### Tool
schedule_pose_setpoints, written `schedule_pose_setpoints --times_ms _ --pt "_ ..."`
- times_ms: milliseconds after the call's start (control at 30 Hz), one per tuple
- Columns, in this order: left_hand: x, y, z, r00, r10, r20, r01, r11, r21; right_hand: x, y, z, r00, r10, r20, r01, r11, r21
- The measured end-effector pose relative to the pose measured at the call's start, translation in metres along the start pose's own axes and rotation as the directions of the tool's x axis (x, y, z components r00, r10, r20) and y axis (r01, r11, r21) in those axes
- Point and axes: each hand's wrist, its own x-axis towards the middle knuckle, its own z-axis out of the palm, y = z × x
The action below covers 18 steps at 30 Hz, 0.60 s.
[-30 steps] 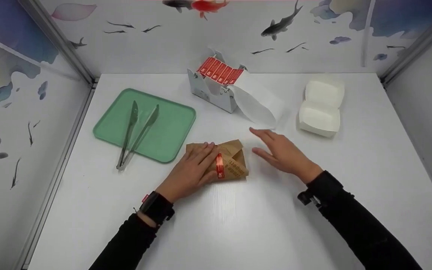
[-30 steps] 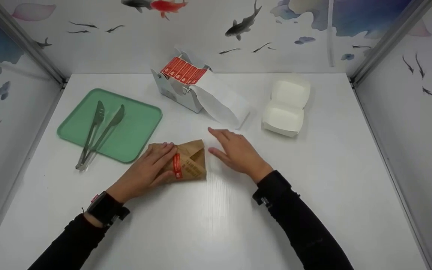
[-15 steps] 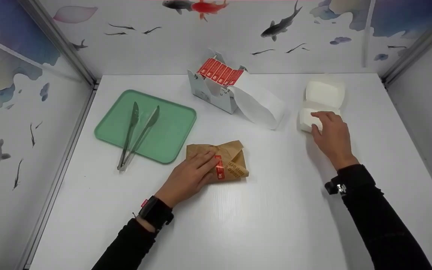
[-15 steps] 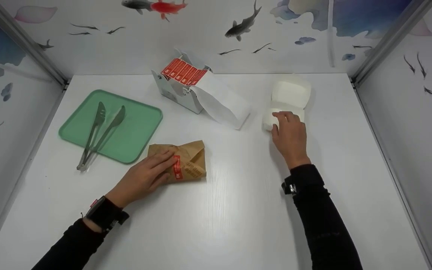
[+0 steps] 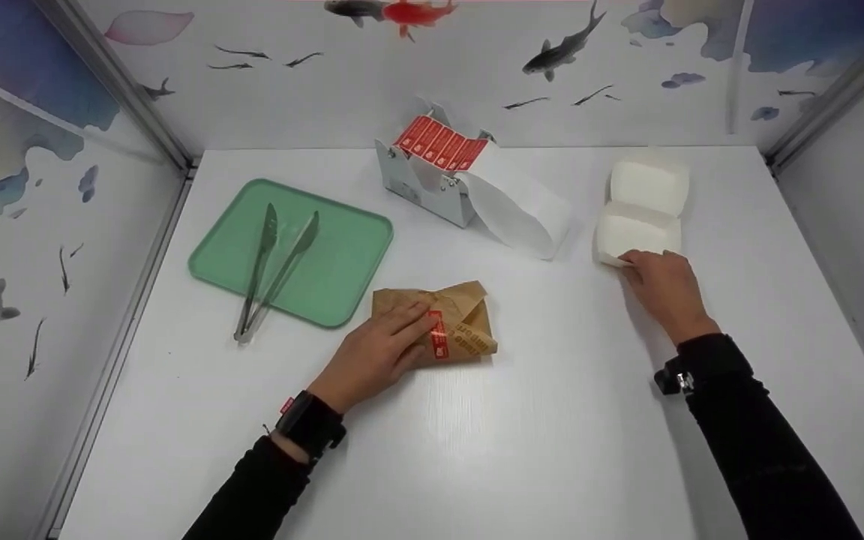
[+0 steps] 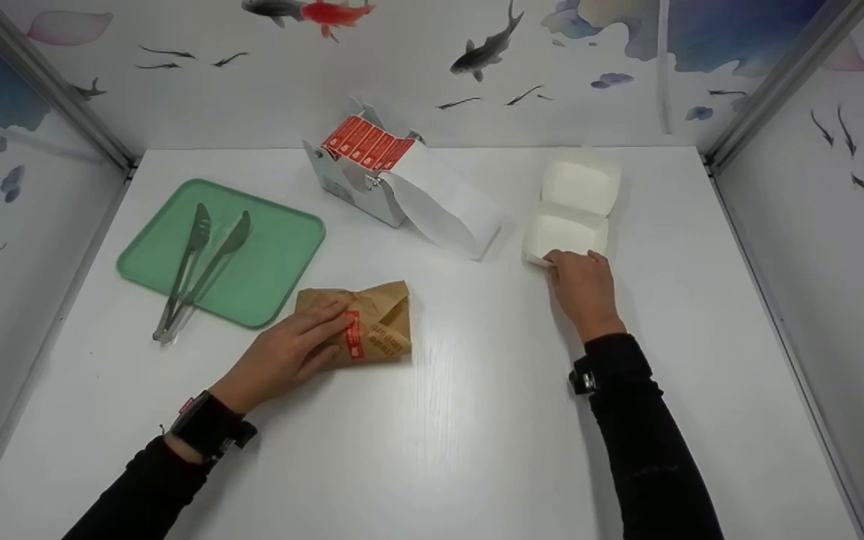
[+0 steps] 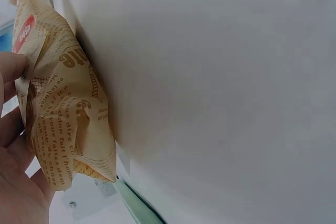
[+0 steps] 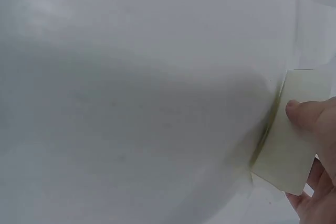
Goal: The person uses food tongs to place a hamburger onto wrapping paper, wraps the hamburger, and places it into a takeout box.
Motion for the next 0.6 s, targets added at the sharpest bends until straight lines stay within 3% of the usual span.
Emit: schedule_pose_setpoints --times_ms 300,600 --pt "0.0 -0.002 0.0 1.0 0.004 0.003 -0.004 1.0 -0.011 -0.003 0.003 -0.002 0.996 0.052 0.071 -0.055 0.998 0.042" --pt "0.001 -0.004 0.0 1.0 0.009 -0.013 -0.009 1.0 -0.017 -0.025 -0.014 -0.005 0.997 0.022 0.076 -0.025 0.999 0.039"
